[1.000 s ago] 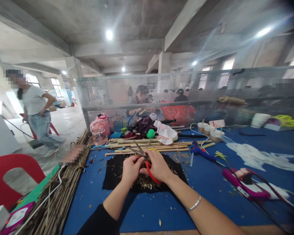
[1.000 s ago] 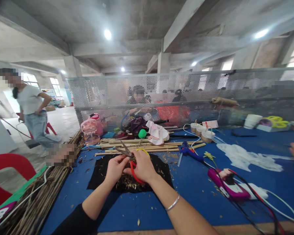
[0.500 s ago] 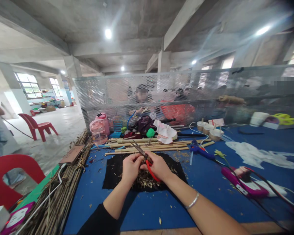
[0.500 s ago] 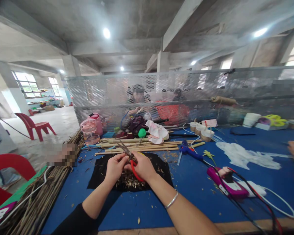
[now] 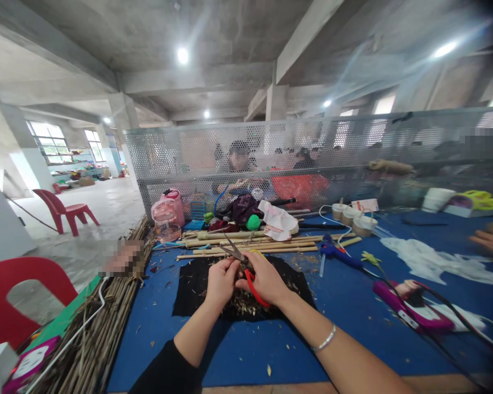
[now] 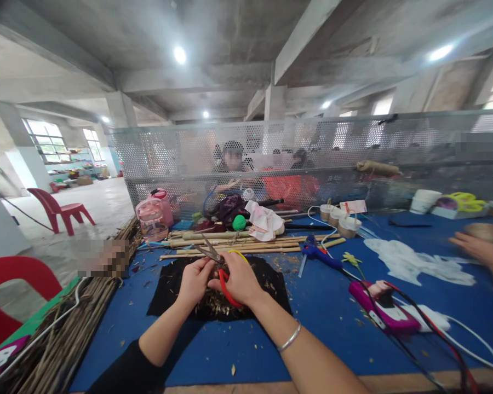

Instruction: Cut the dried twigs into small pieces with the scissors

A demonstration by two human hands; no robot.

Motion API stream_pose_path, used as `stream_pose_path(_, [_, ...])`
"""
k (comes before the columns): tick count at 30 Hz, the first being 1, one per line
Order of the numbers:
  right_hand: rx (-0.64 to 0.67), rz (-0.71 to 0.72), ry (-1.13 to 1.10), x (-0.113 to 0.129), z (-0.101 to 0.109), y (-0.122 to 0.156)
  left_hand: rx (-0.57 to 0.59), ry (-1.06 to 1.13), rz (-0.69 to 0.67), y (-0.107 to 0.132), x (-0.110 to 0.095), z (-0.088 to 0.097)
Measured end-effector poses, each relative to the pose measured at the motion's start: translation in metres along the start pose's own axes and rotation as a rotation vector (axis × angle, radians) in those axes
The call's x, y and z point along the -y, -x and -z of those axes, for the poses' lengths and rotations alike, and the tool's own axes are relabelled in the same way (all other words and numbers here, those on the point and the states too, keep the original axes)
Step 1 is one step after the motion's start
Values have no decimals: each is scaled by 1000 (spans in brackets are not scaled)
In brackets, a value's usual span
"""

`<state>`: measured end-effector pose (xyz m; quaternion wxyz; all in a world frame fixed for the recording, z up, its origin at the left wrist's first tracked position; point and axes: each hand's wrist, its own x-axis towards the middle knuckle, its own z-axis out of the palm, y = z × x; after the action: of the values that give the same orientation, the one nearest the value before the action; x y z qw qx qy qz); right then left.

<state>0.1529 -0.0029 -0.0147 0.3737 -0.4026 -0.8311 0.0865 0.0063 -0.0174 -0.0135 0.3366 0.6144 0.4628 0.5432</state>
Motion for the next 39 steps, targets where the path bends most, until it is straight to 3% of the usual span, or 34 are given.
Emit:
stream_pose_path(8, [-15, -43, -68, -1, -2, 1, -1, 15, -1, 0, 0, 0])
stream_pose_path(19, [55, -96, -60, 1, 3, 0, -48, 143, 153, -4, 5, 0])
stream_pose_path(26, [18, -47, 63, -3, 2, 0, -147, 74, 98, -5, 2, 2])
stream_pose_path(33, [20, -66, -44, 0, 2, -1, -125, 82, 55, -5, 6, 1])
stream_pose_path(39, [-18, -58, -136, 3, 5, -2, -11, 119, 77, -2, 4, 0])
